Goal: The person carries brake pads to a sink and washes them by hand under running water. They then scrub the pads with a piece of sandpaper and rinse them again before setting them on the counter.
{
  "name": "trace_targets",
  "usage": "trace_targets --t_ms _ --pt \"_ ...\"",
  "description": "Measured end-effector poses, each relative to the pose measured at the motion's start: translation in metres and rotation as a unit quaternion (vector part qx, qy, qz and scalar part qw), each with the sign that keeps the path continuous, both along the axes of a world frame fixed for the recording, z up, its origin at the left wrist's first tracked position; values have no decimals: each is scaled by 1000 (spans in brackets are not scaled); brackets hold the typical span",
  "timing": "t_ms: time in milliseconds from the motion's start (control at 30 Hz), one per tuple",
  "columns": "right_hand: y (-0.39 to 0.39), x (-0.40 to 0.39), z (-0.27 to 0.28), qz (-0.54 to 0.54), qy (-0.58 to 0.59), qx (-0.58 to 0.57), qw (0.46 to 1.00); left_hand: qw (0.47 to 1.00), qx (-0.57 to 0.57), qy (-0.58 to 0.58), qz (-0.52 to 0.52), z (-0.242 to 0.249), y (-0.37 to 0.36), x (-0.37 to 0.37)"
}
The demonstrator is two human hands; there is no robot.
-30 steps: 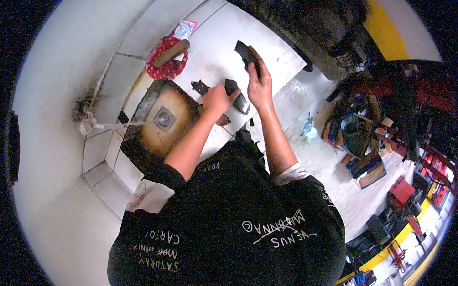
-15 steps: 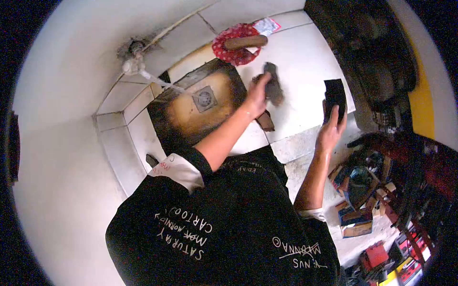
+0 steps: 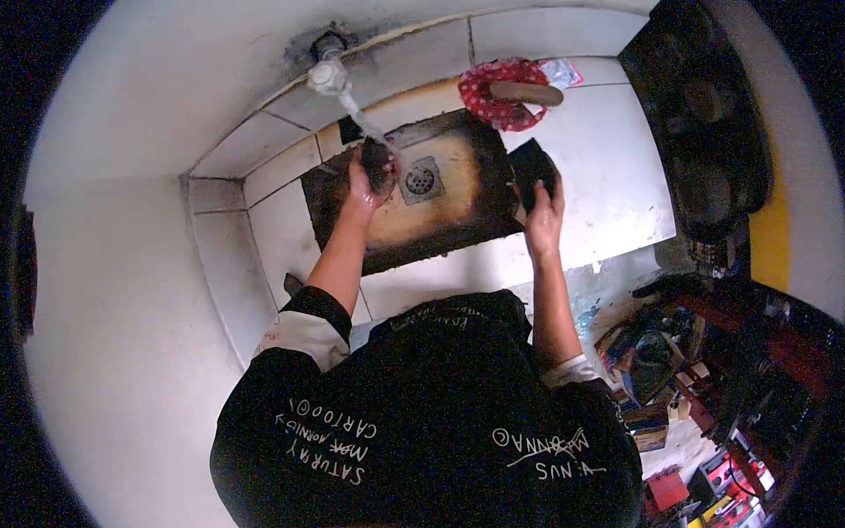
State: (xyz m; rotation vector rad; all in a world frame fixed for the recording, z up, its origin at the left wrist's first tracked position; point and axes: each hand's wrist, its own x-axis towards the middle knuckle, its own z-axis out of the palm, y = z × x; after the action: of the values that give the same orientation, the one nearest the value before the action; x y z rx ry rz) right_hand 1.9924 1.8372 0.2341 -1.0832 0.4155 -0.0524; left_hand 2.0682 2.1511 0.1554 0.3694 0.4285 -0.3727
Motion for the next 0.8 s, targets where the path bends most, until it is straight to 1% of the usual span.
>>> trace_targets --t_ms 33,67,100,133,167,200,233,267,300,333,367,400,433,467,533,567,633,667,733,767,800 --pt "10 5 -12 27 -47 -3 999 997 65 31 23 -1 -2 2" --pt "23 6 -25 5 -11 8 1000 989 128 62 45 -1 -1 4" --pt "30 9 -43 14 -5 -111 994 997 65 25 24 -16 7 9" --pt "38 12 -46 22 3 -229 973 998 62 27 21 -4 4 10" --pt "47 15 -49 20 8 -145 989 997 67 28 14 8 -5 13" --pt "59 17 -46 5 21 -88 996 997 72 29 7 15 -11 15" --pt "64 21 -52 23 10 -139 990 998 65 -2 2 9 -12 17" --pt "67 25 -56 38 -1 -189 981 998 64 -3 -4 11 -15 19" --pt "74 26 -52 38 -33 -254 966 1000 -9 -12 -16 10 -18 20" --pt "80 30 -48 38 -20 -275 960 996 -83 -20 -27 10 -21 21" --pt "85 32 -44 37 -30 -307 951 996 -86 -16 -35 8 -25 21" --pt "88 33 -39 40 -39 -338 940 992 -116 -11 -43 9 -28 20" --pt "90 35 -42 42 -77 -364 927 988 -145 -4 -49 10 -29 18" --pt "92 36 -41 42 -71 -364 928 988 -146 2 -51 10 -31 15" --pt "97 37 -36 34 -80 -386 919 987 -149 -21 -54 15 -35 9" --pt "98 41 -40 30 -106 -401 909 987 -148 -18 -56 16 -36 9" --pt "105 41 -29 27 -110 -405 907 989 -134 25 -51 16 -37 9" --pt "110 42 -20 26 -117 -411 904 989 -133 26 -52 18 -38 9" --pt "120 44 -19 26 -113 -432 894 994 -78 -39 -72 22 -38 8" --pt "125 49 -28 29 -150 -433 888 994 -77 -40 -73 21 -37 7" --pt "131 53 -36 31 -186 -435 881 975 -186 -89 -79 15 -35 7"
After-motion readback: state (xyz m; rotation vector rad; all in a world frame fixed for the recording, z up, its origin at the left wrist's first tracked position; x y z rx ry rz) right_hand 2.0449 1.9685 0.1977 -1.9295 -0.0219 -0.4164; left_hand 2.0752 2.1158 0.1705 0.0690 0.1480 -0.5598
